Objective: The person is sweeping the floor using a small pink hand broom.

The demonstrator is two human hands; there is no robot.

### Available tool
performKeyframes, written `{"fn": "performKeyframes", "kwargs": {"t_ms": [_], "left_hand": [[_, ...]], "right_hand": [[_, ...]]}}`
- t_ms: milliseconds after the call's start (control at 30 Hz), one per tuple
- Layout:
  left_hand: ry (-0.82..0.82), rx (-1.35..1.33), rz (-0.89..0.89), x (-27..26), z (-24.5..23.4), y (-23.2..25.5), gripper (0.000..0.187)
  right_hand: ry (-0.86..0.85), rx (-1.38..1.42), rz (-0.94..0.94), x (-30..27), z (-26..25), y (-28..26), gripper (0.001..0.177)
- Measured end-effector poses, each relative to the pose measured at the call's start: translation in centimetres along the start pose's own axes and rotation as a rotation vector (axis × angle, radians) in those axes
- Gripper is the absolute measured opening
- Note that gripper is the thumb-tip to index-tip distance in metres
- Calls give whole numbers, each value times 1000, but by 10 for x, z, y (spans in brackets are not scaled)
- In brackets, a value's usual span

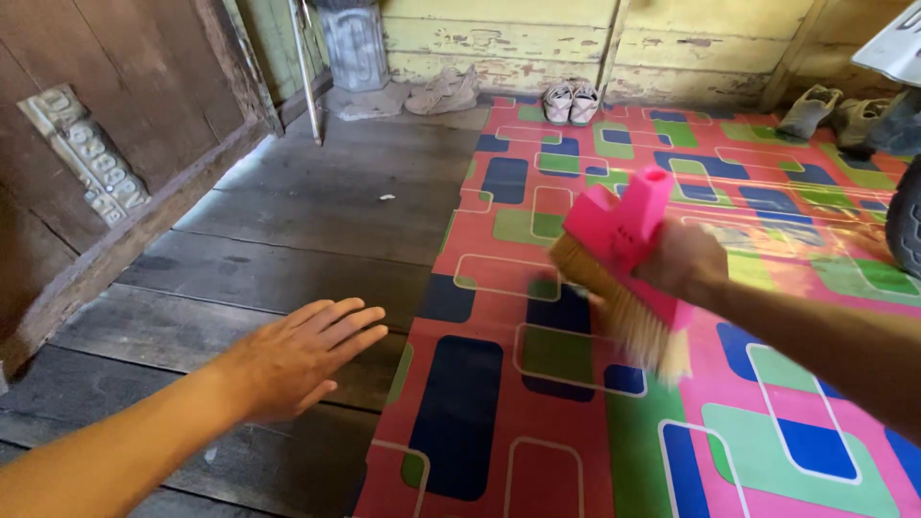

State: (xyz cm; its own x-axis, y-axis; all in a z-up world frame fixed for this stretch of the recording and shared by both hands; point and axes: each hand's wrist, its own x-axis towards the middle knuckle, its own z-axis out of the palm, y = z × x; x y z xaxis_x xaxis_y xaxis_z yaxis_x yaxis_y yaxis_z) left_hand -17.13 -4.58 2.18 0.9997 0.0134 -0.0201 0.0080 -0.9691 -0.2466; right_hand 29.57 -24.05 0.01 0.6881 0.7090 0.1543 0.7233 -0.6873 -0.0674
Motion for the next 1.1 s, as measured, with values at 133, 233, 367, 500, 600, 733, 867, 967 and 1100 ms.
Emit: {"fn": "performKeyframes", "kwargs": {"t_ms": [133,233,367,500,600,733,867,967,1100], "left_hand": [[-10,66,17,5,-9,-2,93],[103,54,-14,18,-11,-1,84],[274,-23,162,42,-11,-3,49],[187,-75,220,61,-19,5,35],[233,-60,220,65,-16,7,28],[204,-50,243,58,-18,1,34],[116,-68,206,50,-17,-7,39],[43,-59,170,54,-25,-7,41],[26,-40,162,73,-41,2,43]], "right_hand": [[55,-11,-47,9,-9,-9,61],[-49,181,-227,-15,-9,-51,52],[-267,491,-308,-78,-25,-121,51],[-462,697,-425,-117,-13,-142,53],[-428,622,-335,-97,20,-112,54],[-326,243,-133,-51,28,-46,54],[-73,255,-50,-17,20,15,55],[-6,163,31,-3,3,28,57],[-12,185,-55,-5,-18,10,52]]}}
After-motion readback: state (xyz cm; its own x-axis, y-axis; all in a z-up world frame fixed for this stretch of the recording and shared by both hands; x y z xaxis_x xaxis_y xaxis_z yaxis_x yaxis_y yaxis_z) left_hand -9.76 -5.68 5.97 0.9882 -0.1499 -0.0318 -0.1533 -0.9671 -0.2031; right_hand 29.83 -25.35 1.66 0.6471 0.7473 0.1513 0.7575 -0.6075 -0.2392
